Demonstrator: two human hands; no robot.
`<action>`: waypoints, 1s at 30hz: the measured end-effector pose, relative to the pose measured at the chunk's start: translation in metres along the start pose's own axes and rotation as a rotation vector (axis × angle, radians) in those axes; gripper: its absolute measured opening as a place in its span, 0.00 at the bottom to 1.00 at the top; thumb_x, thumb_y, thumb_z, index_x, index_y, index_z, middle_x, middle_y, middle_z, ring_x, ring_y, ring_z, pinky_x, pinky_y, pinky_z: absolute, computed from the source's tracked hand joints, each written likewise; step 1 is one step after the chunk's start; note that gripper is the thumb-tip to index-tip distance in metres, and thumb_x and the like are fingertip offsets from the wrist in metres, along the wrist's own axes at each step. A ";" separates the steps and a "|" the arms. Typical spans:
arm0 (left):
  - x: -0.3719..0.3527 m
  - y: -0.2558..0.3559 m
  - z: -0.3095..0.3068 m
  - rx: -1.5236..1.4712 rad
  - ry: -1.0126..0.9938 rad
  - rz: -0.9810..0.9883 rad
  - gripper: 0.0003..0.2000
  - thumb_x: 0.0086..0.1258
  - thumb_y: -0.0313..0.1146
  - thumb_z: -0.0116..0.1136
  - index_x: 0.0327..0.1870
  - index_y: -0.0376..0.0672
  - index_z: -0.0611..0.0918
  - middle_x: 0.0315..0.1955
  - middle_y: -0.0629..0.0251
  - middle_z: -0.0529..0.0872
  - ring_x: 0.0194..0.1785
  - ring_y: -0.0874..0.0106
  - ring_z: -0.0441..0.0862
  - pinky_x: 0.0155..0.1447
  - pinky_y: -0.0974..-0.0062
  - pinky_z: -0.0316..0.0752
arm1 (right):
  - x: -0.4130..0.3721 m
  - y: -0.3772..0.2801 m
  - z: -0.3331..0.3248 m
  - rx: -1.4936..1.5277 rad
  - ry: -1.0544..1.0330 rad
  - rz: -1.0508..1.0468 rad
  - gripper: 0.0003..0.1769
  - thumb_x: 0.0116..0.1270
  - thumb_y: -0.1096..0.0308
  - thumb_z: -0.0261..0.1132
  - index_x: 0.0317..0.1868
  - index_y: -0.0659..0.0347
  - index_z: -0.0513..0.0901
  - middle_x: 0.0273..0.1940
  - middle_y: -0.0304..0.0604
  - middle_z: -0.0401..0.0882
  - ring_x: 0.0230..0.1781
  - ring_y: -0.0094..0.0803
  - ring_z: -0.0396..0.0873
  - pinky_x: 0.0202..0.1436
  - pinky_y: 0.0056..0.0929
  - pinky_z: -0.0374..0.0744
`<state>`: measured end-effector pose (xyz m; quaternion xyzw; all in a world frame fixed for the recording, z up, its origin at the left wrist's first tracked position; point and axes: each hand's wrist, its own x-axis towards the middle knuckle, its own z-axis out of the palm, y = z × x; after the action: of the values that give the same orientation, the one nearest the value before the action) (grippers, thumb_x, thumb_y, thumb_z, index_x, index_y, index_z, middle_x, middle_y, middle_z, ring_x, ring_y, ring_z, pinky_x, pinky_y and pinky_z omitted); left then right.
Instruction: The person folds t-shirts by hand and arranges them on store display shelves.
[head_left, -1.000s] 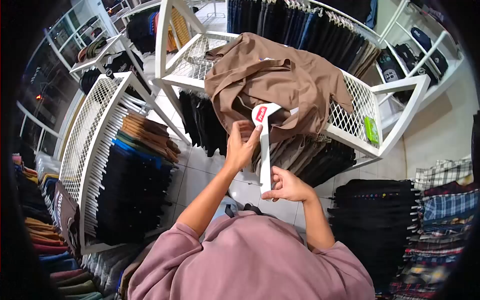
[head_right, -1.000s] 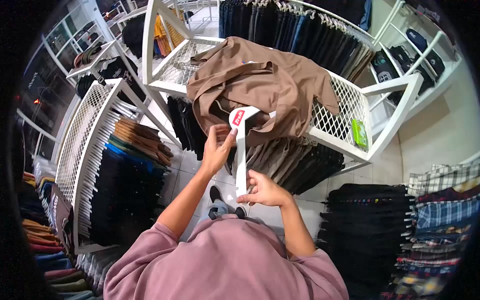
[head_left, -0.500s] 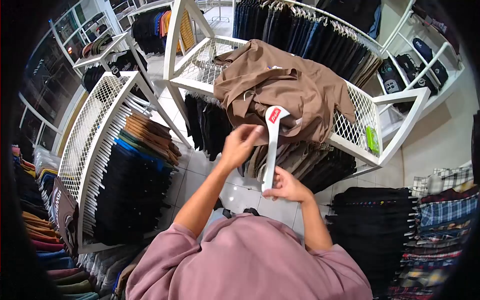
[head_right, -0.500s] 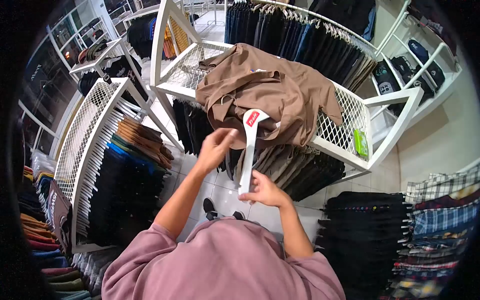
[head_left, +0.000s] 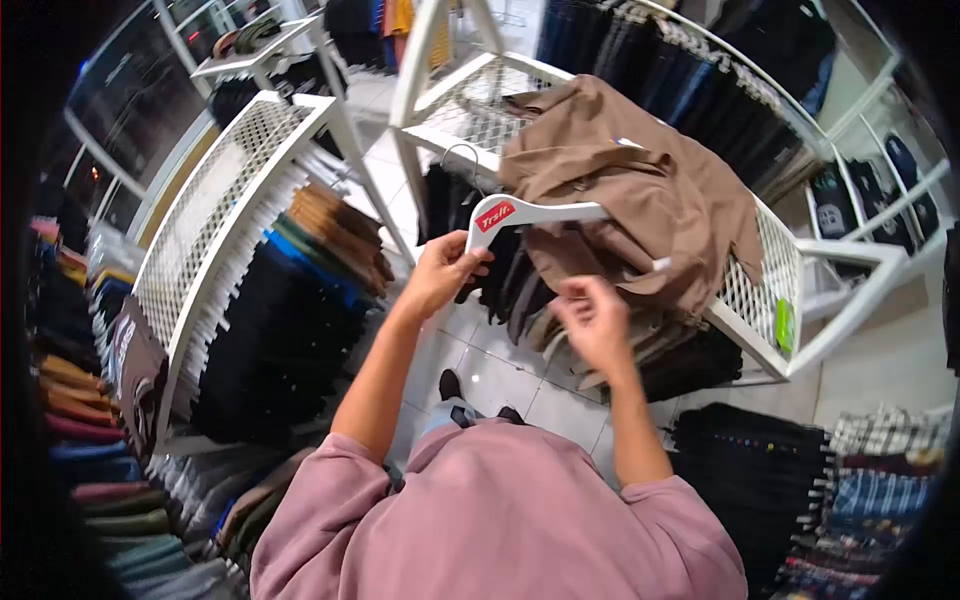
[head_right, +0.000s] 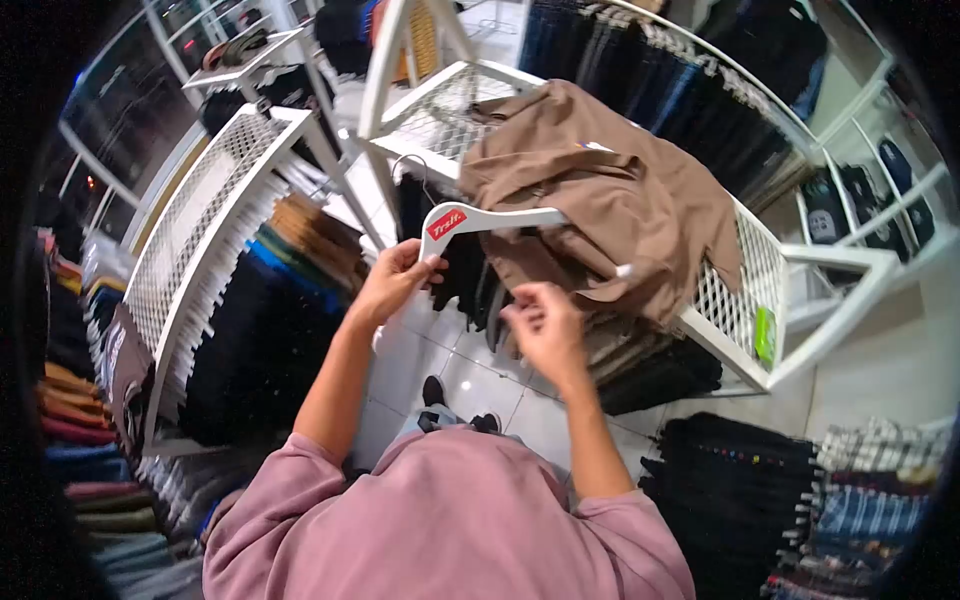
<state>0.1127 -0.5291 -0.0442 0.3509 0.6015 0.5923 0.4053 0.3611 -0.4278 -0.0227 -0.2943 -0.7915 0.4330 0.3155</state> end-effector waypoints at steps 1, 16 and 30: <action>-0.010 0.009 -0.022 0.046 0.019 -0.042 0.14 0.81 0.35 0.58 0.57 0.35 0.82 0.43 0.64 0.89 0.46 0.76 0.85 0.51 0.73 0.81 | 0.013 -0.014 -0.007 -0.116 0.091 -0.111 0.16 0.65 0.71 0.75 0.51 0.62 0.84 0.46 0.47 0.82 0.40 0.33 0.86 0.40 0.28 0.84; -0.013 -0.002 -0.162 0.627 0.610 0.399 0.26 0.76 0.33 0.62 0.73 0.41 0.72 0.67 0.51 0.77 0.71 0.59 0.73 0.75 0.67 0.65 | 0.077 -0.013 0.126 -0.008 -0.376 -0.169 0.21 0.82 0.63 0.57 0.70 0.59 0.78 0.40 0.43 0.79 0.38 0.27 0.77 0.46 0.26 0.77; 0.013 -0.058 -0.187 0.379 0.483 0.209 0.23 0.82 0.33 0.49 0.76 0.41 0.70 0.72 0.48 0.75 0.76 0.53 0.70 0.78 0.63 0.62 | 0.138 0.047 0.307 0.096 -0.239 -0.156 0.22 0.83 0.58 0.55 0.69 0.56 0.79 0.43 0.50 0.81 0.41 0.44 0.79 0.50 0.37 0.76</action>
<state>-0.0587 -0.6002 -0.1086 0.3293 0.7406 0.5743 0.1151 0.0523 -0.4577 -0.1605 -0.1631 -0.8223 0.4763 0.2654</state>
